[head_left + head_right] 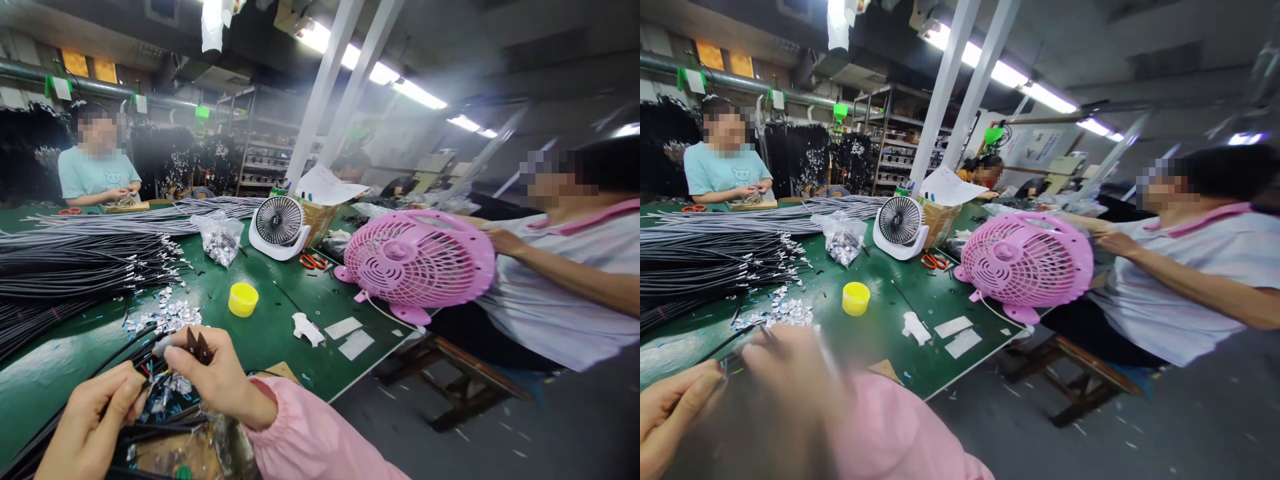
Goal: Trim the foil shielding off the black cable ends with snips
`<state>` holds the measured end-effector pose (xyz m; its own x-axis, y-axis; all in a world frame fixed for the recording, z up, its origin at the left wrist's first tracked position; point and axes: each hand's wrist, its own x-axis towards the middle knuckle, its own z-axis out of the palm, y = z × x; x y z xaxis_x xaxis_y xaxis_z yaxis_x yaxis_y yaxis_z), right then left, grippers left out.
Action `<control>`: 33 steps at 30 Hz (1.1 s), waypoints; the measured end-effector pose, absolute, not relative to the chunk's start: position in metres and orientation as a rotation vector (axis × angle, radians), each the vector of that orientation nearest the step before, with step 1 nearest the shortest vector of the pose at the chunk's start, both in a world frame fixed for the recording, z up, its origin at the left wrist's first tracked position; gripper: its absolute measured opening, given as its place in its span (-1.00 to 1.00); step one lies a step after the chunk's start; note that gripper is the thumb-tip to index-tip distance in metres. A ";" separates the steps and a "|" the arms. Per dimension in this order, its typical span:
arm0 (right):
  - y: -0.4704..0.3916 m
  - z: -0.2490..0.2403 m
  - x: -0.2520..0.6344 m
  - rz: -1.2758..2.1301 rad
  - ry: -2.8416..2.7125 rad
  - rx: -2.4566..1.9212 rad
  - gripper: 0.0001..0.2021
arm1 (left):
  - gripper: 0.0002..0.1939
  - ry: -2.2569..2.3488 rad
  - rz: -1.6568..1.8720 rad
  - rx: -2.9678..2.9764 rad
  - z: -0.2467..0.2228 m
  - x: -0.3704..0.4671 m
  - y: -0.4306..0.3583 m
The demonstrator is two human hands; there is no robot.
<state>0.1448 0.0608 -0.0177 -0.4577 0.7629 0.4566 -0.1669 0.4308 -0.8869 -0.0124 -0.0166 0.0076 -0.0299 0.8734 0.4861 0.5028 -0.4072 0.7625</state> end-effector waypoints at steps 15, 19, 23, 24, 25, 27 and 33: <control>0.049 0.016 0.139 1.438 -1.667 -0.949 -0.73 | -0.82 1.573 1.412 2.004 -0.026 -0.025 -0.020; 0.051 0.013 0.140 1.543 -1.610 -0.926 -0.79 | -0.89 1.663 1.536 2.021 -0.020 -0.019 -0.021; 0.051 -0.003 0.140 1.487 -1.661 -0.758 -0.75 | -0.91 1.814 1.732 2.063 -0.011 -0.009 -0.025; 0.051 -0.008 0.141 1.436 -1.677 -0.708 -0.74 | -0.89 1.848 1.767 2.045 -0.011 -0.007 -0.026; 0.050 -0.012 0.141 1.377 -1.684 -0.671 -0.72 | -0.88 1.876 1.782 2.017 -0.011 -0.005 -0.027; 0.048 -0.018 0.142 1.263 -1.680 -0.646 -0.70 | -0.85 1.901 1.755 1.966 -0.012 -0.003 -0.029; 0.049 -0.023 0.143 1.179 -1.669 -0.658 -0.69 | -0.80 1.920 1.780 1.852 -0.008 0.003 -0.030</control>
<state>0.1427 0.0489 -0.0230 -0.3997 0.8287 0.3919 -0.0923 0.3890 -0.9166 0.0029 -0.0303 -0.0077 -0.3318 0.6544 0.6794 0.7271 -0.2815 0.6262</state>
